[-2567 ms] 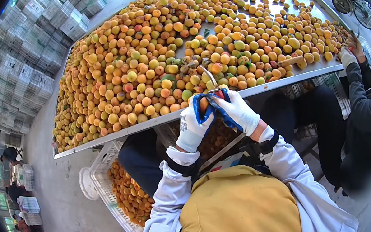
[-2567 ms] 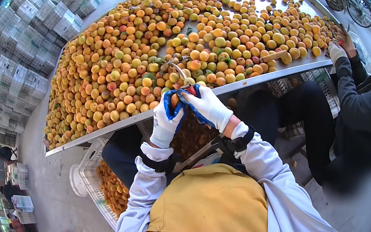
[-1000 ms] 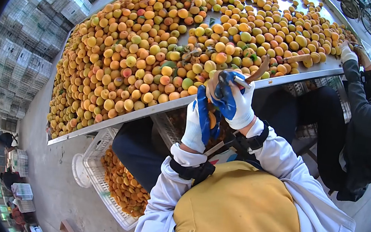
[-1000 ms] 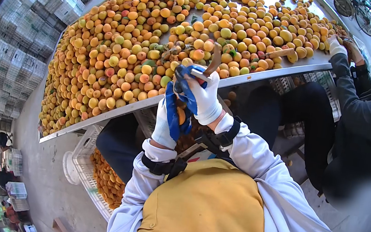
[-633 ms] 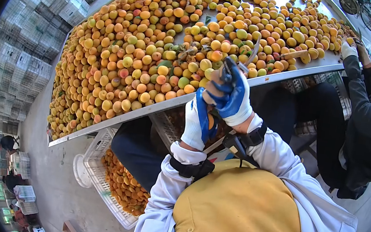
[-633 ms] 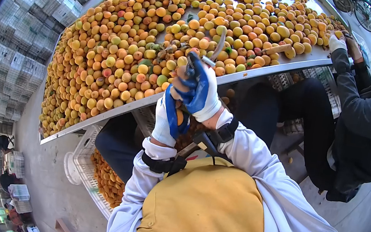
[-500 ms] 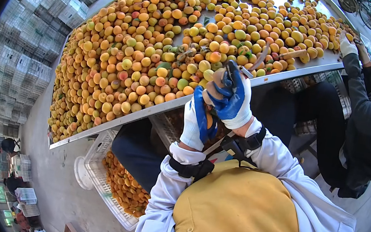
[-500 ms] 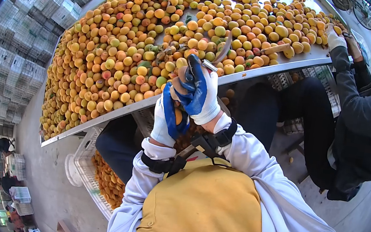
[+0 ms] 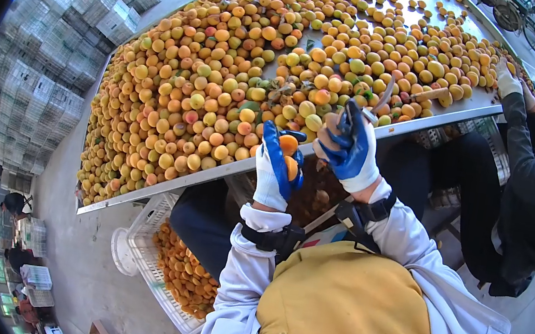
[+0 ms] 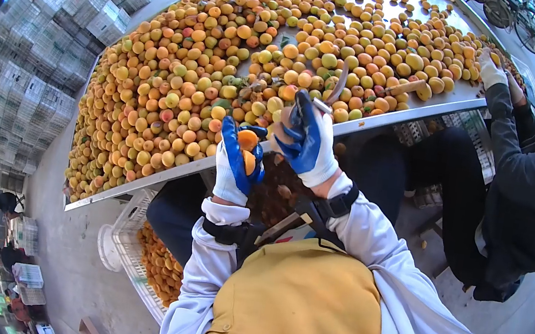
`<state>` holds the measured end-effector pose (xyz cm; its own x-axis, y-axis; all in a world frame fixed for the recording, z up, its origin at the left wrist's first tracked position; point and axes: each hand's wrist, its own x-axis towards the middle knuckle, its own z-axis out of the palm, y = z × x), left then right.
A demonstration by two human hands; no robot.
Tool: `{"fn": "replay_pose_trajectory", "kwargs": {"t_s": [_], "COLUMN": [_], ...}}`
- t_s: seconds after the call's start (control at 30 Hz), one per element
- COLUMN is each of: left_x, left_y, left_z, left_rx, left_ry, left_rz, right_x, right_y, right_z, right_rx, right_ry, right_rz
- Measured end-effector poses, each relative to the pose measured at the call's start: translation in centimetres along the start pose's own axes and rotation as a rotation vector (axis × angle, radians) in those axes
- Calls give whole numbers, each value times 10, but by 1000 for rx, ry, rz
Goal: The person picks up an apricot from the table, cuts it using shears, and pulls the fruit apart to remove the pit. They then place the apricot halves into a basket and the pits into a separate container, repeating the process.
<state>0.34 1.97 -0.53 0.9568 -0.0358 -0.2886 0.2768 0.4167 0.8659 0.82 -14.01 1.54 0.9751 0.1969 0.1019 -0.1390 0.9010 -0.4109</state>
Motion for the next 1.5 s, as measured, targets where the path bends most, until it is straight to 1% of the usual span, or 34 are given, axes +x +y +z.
{"fn": "replay_pose_trajectory", "kwargs": {"t_s": [0.03, 0.07, 0.13, 0.17, 0.2, 0.23, 0.27, 0.3, 0.33, 0.37, 0.4, 0.43, 0.47, 0.53, 0.6, 0.67, 0.7, 0.73, 0.8, 0.83, 0.93, 1.0, 1.03, 1.07, 1.1, 1.13, 1.2, 1.27, 1.3, 1.33, 1.4, 1.43, 1.47, 1.5], "left_x": [-7, -14, -17, -16, -16, -15, -17, -34, -42, -51, -66, -77, -98, -143, -168, -184, -182, -173, -133, -109, -34, 17, 45, 64, 85, 102, 126, 134, 135, 135, 133, 130, 125, 114], "left_y": [6, 11, 15, 14, 11, 10, 8, 35, 43, 56, 71, 85, 106, 135, 135, 134, 132, 128, 119, 116, 98, 75, 64, 57, 52, 50, 37, 32, 31, 27, 23, 21, 21, 22], "left_z": [0, 1, 1, 1, 1, -3, -5, -17, -29, -51, -64, -92, -107, -158, -269, -252, -239, -231, -198, -168, -71, -30, -16, 2, 16, 28, 35, 36, 30, 24, 13, 8, 1, 1], "left_rx": [-19, -39, -20, 9, 36, 70, 208, 169, 98, 142, 122, 201, 231, 517, 1166, 1989, 2257, 2261, 1824, 1807, 1731, 1678, 1606, 1628, 1756, 1790, 1909, 1938, 1871, 1874, 1783, 1535, 1484, 1222], "left_ry": [-46, -91, -93, -85, -80, -63, 26, -18, 65, 64, 238, 342, 414, 616, 740, 998, 972, 934, 642, 514, 180, 75, 15, 0, -6, -57, -185, -224, -216, -214, -169, -182, -174, -168], "left_rz": [-16, -38, -58, -17, 20, 66, 261, 28, 60, 133, 200, 262, 298, 297, 323, 44, -2, 117, 535, 612, 841, 801, 816, 682, 500, 349, 206, 162, 239, 238, 318, 241, 289, 249], "right_x": [-1, -8, -10, -21, -20, -27, -34, -40, -42, -45, -47, -48, -47, -46, -45, -44, -43, -42, -39, -38, -45, -50, -53, -57, -61, -65, -72, -76, -77, -78, -76, -74, -72, -70], "right_y": [5, 5, 14, 15, 32, 34, 31, 19, 13, 8, 3, -8, -14, -27, -37, -44, -44, -43, -42, -35, -32, -41, -44, -48, -52, -54, -61, -67, -66, -64, -59, -56, -54, -50], "right_z": [-4, -5, -2, 0, -3, -9, -14, -6, -9, -13, -16, -15, -18, -34, -36, -41, -41, -42, -46, -56, -65, -57, -55, -52, -46, -48, -52, -53, -57, -59, -58, -56, -53, -49], "right_rx": [-179, -389, -1197, -1299, -1218, -1249, -1279, -1348, -1350, -1329, -1305, -1309, -1324, -1330, -1229, -1285, -1254, -1245, -1355, -1384, -1432, -1479, -1497, -1515, -1509, -1512, -1516, -1533, -1545, -1555, -1498, -1446, -1445, -1439], "right_ry": [-18, 35, 43, -31, -84, -124, -165, -167, -160, -96, -33, -4, 32, 116, 144, 155, 146, 152, 185, 174, 196, 163, 125, 87, 105, 107, 137, 167, 181, 194, 197, 206, 202, 177], "right_rz": [-71, -59, -275, -188, -292, -223, -155, -60, -61, -43, -27, -55, -156, -173, -205, -243, -277, -280, -240, -325, -203, -211, -269, -328, -331, -340, -246, -203, -191, -176, -145, -114, -116, -167]}}
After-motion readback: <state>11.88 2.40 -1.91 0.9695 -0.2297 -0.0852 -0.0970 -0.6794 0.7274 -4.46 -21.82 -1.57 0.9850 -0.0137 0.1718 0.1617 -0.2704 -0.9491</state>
